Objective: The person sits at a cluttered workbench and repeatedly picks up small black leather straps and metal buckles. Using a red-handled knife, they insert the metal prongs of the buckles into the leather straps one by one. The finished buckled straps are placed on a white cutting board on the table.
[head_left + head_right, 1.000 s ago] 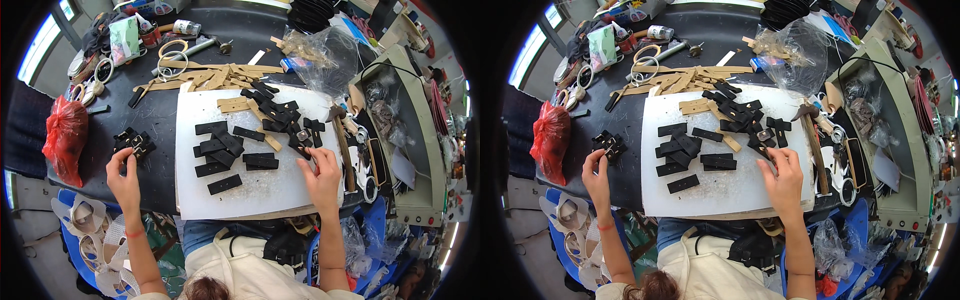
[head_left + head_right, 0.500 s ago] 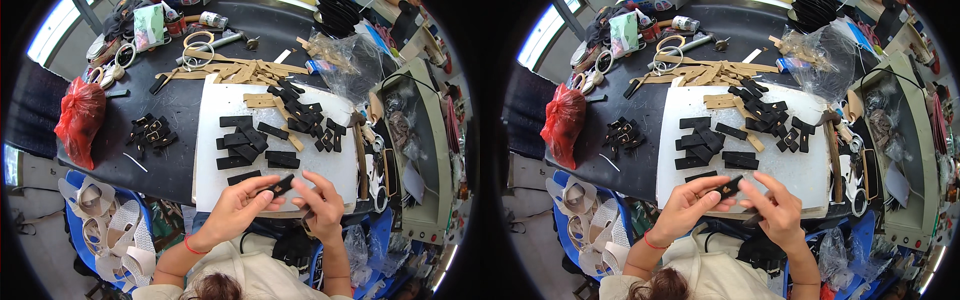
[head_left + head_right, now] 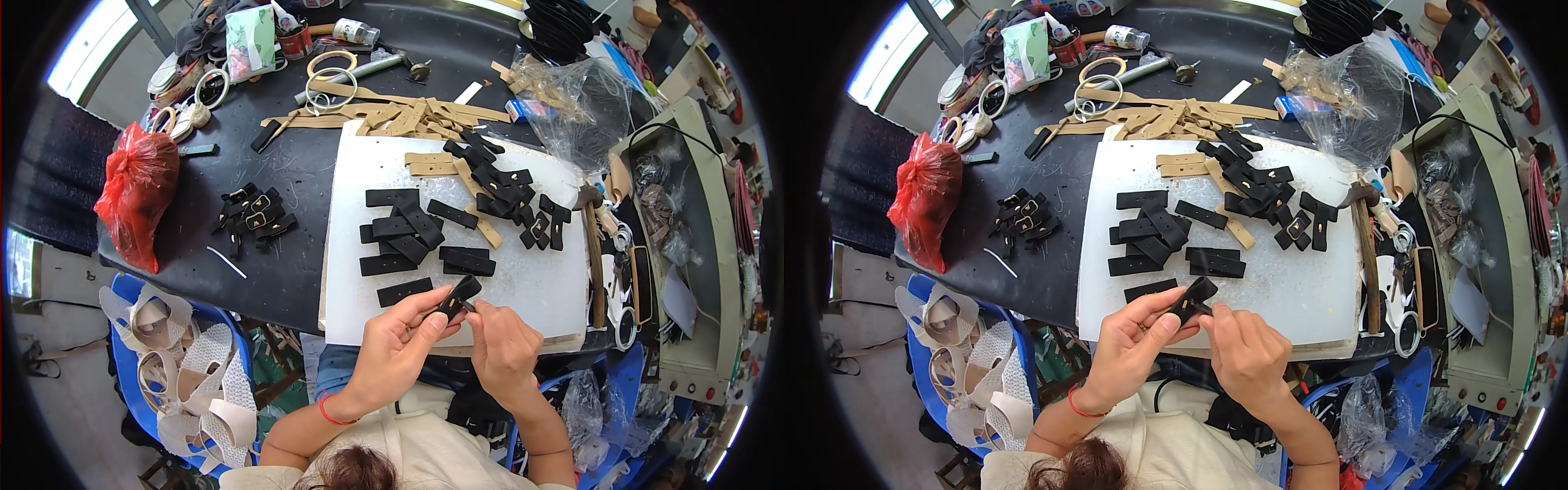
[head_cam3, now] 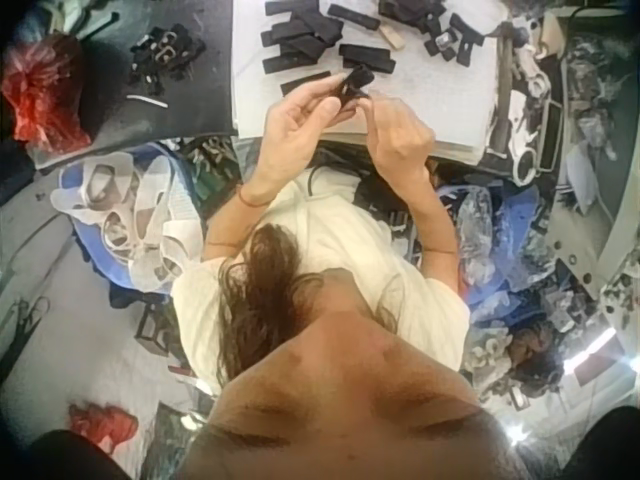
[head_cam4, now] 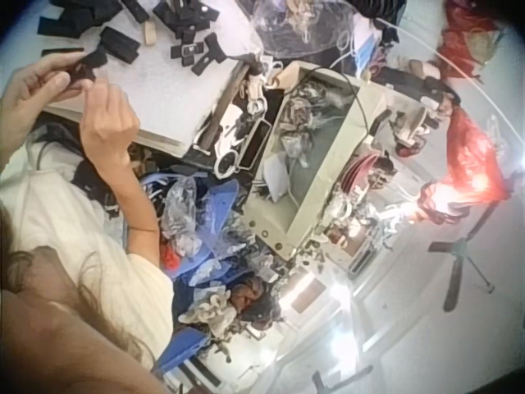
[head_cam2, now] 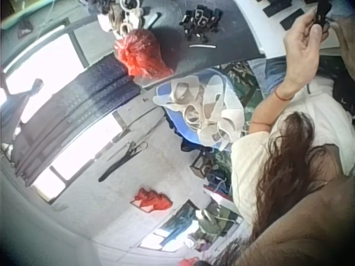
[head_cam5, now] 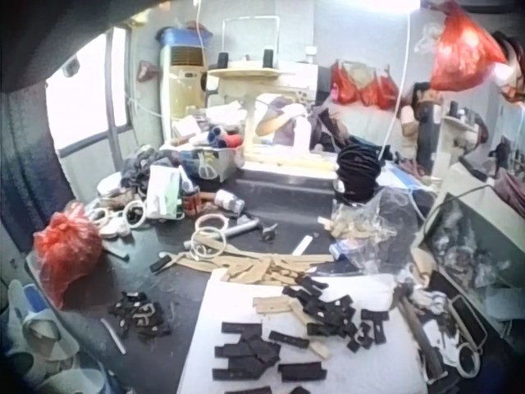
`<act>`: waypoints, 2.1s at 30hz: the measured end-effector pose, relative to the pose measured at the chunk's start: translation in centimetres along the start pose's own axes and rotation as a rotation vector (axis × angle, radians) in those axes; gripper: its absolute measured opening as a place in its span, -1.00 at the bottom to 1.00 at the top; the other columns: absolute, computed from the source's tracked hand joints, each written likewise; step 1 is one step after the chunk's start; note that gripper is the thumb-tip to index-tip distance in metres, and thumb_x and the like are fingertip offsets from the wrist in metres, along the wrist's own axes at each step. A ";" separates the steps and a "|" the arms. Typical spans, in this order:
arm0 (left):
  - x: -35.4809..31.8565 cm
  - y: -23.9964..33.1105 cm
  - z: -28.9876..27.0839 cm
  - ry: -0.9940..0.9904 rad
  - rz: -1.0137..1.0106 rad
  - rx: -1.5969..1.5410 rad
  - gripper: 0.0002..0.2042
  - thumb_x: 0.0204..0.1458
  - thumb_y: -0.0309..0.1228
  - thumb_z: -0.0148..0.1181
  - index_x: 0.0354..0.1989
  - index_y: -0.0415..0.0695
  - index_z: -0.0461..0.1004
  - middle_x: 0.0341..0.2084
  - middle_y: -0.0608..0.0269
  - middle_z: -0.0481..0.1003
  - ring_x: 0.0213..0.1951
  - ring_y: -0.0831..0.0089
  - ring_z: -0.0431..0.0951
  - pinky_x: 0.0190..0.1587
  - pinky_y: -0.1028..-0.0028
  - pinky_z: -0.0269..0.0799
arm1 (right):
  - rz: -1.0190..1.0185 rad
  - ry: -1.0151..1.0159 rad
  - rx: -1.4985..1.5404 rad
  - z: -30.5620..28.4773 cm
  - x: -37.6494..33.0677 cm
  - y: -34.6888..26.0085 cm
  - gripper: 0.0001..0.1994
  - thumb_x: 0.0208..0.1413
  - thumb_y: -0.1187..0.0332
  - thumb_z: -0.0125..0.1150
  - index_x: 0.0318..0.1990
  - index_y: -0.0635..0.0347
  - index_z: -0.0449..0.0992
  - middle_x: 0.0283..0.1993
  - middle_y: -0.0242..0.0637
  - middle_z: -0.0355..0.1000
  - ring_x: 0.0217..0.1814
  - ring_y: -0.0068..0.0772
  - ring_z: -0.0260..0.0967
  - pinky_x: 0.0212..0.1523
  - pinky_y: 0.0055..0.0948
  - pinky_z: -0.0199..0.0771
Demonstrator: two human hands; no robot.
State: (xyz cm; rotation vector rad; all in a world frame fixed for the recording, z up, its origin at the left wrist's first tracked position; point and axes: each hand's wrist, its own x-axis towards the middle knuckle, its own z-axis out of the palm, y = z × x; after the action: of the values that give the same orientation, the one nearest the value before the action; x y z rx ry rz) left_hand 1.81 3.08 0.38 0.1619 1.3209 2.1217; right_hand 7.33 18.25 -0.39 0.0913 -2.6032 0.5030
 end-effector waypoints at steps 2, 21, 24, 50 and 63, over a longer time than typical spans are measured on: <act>0.0 0.0 0.1 0.005 0.020 -0.012 -0.67 0.19 -0.54 -0.09 0.11 -0.41 0.22 -0.05 0.02 0.40 -0.01 0.38 0.45 0.06 0.41 0.43 | 0.051 -0.002 0.065 0.4 -0.2 0.0 -0.78 0.00 0.36 0.26 -0.22 0.27 0.47 -0.57 -0.29 0.30 -0.64 -0.32 0.29 -0.62 -0.42 0.27; 0.5 2.0 -1.3 0.069 -0.030 -0.056 -0.75 0.13 -0.56 -0.05 -0.03 -0.34 0.28 -0.17 -0.03 0.48 -0.16 0.34 0.54 -0.11 0.42 0.52 | 0.294 -0.101 0.688 -0.5 0.6 -1.6 -0.74 0.04 0.39 0.22 -0.16 0.21 0.32 -0.48 -0.29 0.36 -0.59 -0.55 0.24 -0.58 -0.53 0.21; 0.5 2.4 -1.5 0.047 -0.111 0.025 -0.69 0.12 -0.59 -0.08 0.04 -0.41 0.28 -0.25 -0.04 0.51 -0.28 0.34 0.59 -0.16 0.44 0.56 | -0.078 0.012 0.168 -1.0 1.8 -0.1 -0.67 -0.04 0.31 0.29 -0.12 0.20 0.39 -0.43 -0.33 0.34 -0.59 -0.46 0.21 -0.60 -0.47 0.15; 0.3 2.7 -3.3 -0.181 -0.363 0.042 -0.69 0.04 -0.56 -0.08 -0.02 -0.34 0.39 -0.45 0.22 0.51 -0.53 0.65 0.47 -0.35 0.62 0.47 | 0.254 -0.275 0.671 -3.4 3.4 -0.7 -0.59 -0.15 0.45 0.39 -0.07 0.15 0.45 -0.29 -0.31 0.42 -0.52 -0.61 0.25 -0.55 -0.60 0.27; -0.5 1.9 -1.7 -0.041 0.072 0.420 -0.66 0.09 -0.59 0.00 0.08 -0.31 0.34 -0.20 0.03 0.52 -0.18 0.45 0.55 -0.12 0.51 0.48 | 0.236 -0.087 0.457 -1.0 3.0 -1.8 -0.61 -0.10 0.47 0.36 -0.06 0.23 0.44 -0.24 -0.24 0.40 -0.47 -0.55 0.33 -0.55 -0.58 0.40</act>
State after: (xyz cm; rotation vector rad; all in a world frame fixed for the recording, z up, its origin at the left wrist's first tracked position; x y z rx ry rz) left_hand 0.71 0.93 1.25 0.4289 1.7443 1.8597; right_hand 5.44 17.05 2.43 -0.0457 -2.5450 1.1964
